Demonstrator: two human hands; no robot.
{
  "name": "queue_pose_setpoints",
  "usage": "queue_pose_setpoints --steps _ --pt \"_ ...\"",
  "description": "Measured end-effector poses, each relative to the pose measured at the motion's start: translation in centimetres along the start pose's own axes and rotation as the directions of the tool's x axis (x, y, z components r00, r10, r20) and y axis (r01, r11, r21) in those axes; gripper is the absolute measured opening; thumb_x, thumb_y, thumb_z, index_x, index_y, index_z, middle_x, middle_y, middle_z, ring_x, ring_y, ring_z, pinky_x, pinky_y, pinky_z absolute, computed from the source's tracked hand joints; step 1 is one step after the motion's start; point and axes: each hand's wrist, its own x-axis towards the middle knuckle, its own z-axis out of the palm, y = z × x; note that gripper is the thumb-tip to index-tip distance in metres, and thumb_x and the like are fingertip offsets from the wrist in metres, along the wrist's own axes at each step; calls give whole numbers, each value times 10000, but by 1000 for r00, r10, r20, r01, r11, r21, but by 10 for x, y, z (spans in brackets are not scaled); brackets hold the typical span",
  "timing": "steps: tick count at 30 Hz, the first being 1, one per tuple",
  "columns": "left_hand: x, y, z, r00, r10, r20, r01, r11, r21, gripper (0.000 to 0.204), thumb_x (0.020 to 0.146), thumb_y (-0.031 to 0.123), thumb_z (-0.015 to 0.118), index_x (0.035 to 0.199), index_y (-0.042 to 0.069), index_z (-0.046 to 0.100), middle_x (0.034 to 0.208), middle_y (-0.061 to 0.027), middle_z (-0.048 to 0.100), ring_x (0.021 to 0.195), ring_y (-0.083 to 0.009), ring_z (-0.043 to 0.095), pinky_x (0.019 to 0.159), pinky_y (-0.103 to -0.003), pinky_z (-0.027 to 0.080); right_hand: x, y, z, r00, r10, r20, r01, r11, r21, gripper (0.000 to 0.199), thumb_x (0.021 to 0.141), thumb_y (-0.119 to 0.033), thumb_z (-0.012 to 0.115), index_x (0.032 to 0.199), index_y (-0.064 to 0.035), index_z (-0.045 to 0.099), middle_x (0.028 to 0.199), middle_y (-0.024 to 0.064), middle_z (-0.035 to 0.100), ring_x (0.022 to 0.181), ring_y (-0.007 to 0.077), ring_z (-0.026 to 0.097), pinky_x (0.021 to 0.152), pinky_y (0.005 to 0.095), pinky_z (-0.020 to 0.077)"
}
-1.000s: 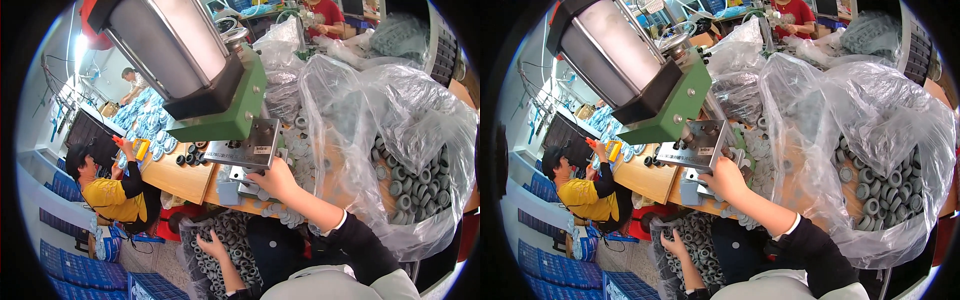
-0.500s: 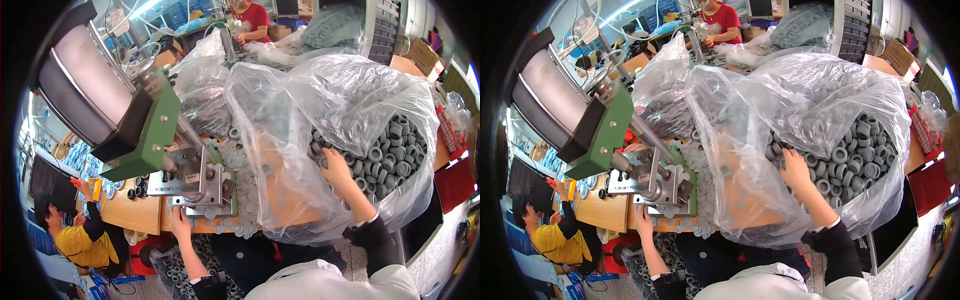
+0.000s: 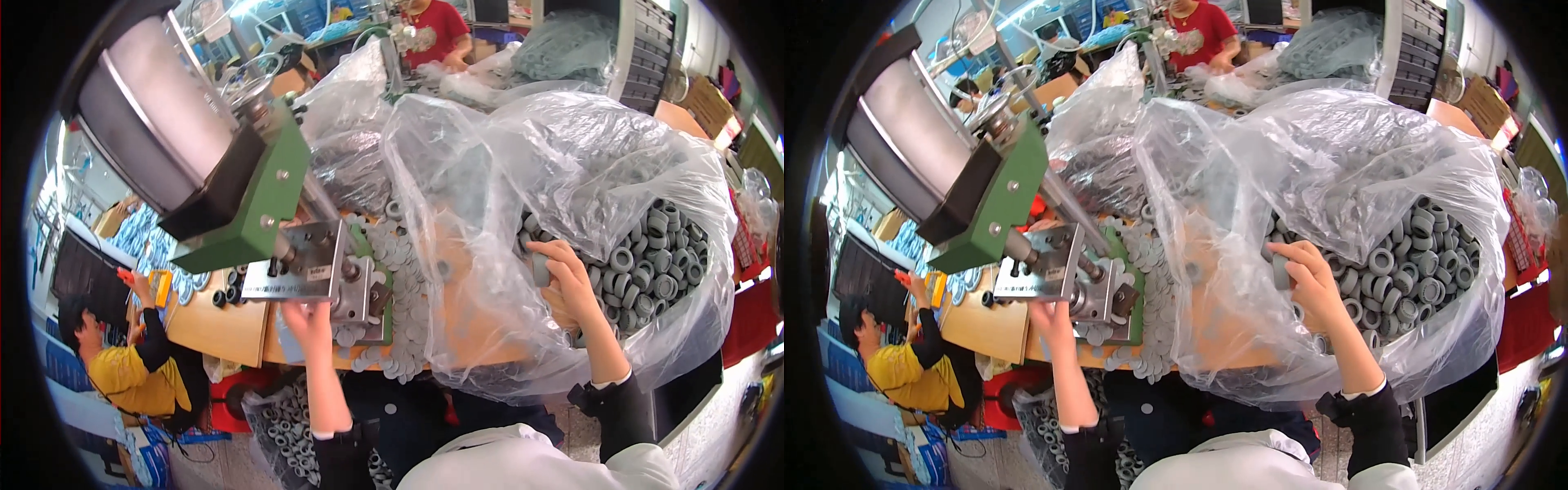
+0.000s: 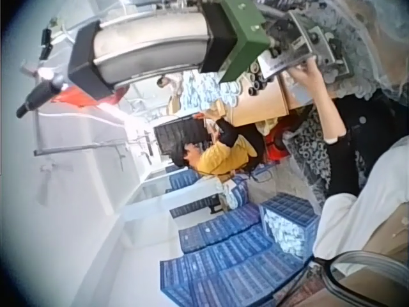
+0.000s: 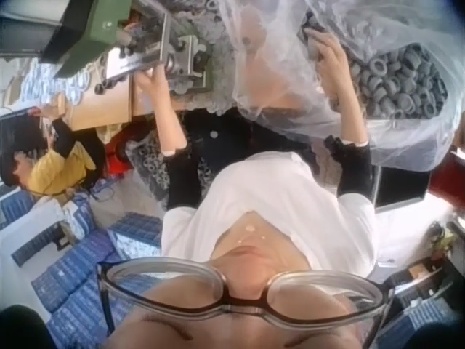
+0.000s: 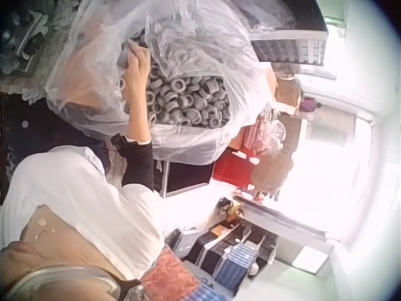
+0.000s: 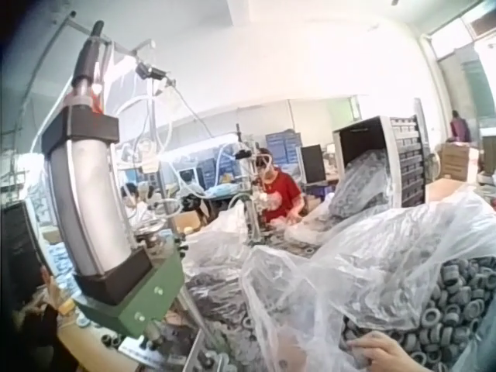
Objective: Operating a pneumatic press to assemble small rubber components and collecting parts from the floor.
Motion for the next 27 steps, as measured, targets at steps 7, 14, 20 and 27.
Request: queue_pose_setpoints --steps 7,14,20,27 --pt "4 6 15 971 140 -196 -59 927 369 293 684 109 721 928 -21 623 859 -95 654 839 -187 601 765 -331 453 -9 -47 69 951 107 291 -303 525 796 307 805 -123 628 1077 -39 514 1164 131 549 1060 252 549 966 339 408" --pt "-73 -8 -38 915 103 -390 81 901 426 342 701 70 736 998 -23 595 1051 -138 607 954 -269 563 822 -337 436 -1 -60 182 911 -240 336 -26 778 628 469 724 -3 688 1131 -41 457 1191 119 498 1070 235 536 834 346 481" --pt "-159 -78 -196 808 -130 -575 572 407 712 753 675 265 771 1274 -2 401 1279 -203 411 1177 -367 395 966 -473 344 16 -82 240 920 -325 219 305 945 119 552 651 -66 741 1130 -36 469 960 177 573 889 336 585 736 367 483" --pt "-79 -53 -154 987 42 -156 85 683 725 430 767 168 672 1124 -34 542 1161 -199 541 1116 -362 482 970 -440 356 36 -97 258 943 -222 250 178 966 187 382 580 -22 754 937 -8 620 866 164 646 814 328 627 720 360 498"
